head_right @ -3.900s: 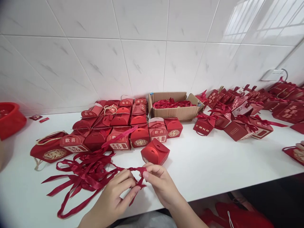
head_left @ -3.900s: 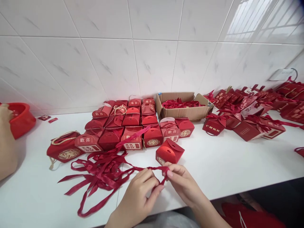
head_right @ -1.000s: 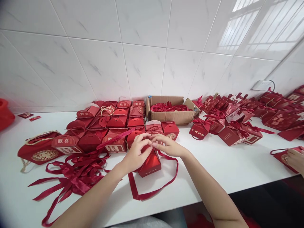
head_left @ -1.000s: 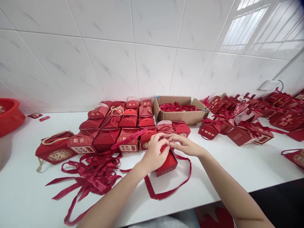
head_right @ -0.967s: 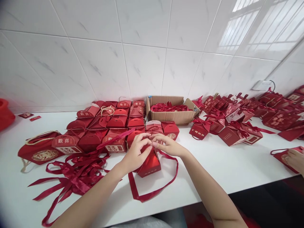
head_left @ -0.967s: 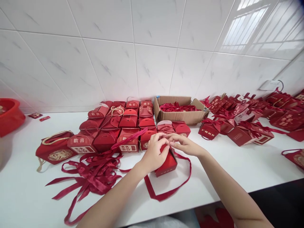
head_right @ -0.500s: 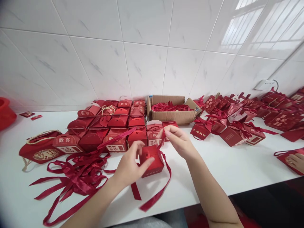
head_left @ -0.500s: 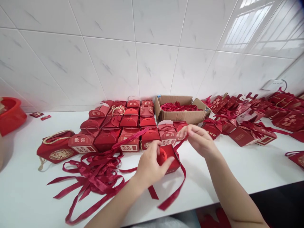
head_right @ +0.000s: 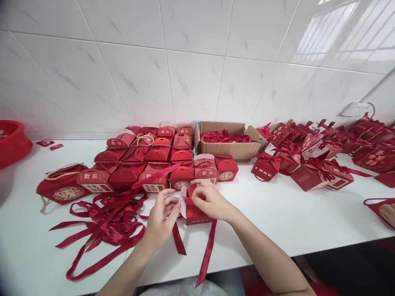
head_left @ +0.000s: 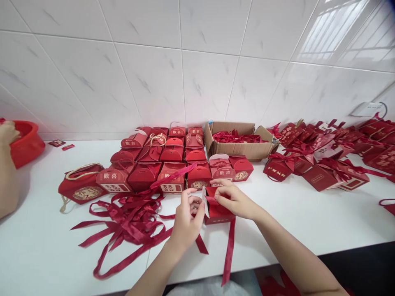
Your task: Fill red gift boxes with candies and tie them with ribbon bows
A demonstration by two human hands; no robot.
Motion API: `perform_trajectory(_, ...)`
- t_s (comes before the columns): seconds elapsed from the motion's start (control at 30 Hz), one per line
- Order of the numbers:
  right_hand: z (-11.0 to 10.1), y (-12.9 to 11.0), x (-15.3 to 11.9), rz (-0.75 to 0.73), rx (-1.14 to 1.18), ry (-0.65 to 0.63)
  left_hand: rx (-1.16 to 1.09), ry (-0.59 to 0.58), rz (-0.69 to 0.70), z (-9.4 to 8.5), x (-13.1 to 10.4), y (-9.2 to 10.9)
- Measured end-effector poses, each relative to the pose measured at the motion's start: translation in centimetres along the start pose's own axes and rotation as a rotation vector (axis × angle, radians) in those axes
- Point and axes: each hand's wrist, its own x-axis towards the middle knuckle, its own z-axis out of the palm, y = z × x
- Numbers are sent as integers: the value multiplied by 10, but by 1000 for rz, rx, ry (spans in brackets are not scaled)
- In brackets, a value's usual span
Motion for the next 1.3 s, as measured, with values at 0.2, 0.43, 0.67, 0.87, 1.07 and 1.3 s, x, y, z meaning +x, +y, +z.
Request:
perform_trajectory(0.2,-1,-5,2,19,-92,-23,-10,12,4,0,0,0)
perform_trajectory(0.43,2,-11,10,34,-150,-35,1,-11,9,0,1,2)
perform_trajectory(0.67,8,-6,12,23,-212,-12,-16,-196,-61,-3,24,0)
perform_trajectory(0.87,-1,0,-15,-16,-67,316,-149,-267,-85,-7,34,8)
perform_trajectory(1.07,12,22,-66,252,598,-312,-376,-192,-133,-26,43,26)
perform_trajectory(1.3,63,80,-78,484,1269,-308,-589,-235,-83,-50,54,71)
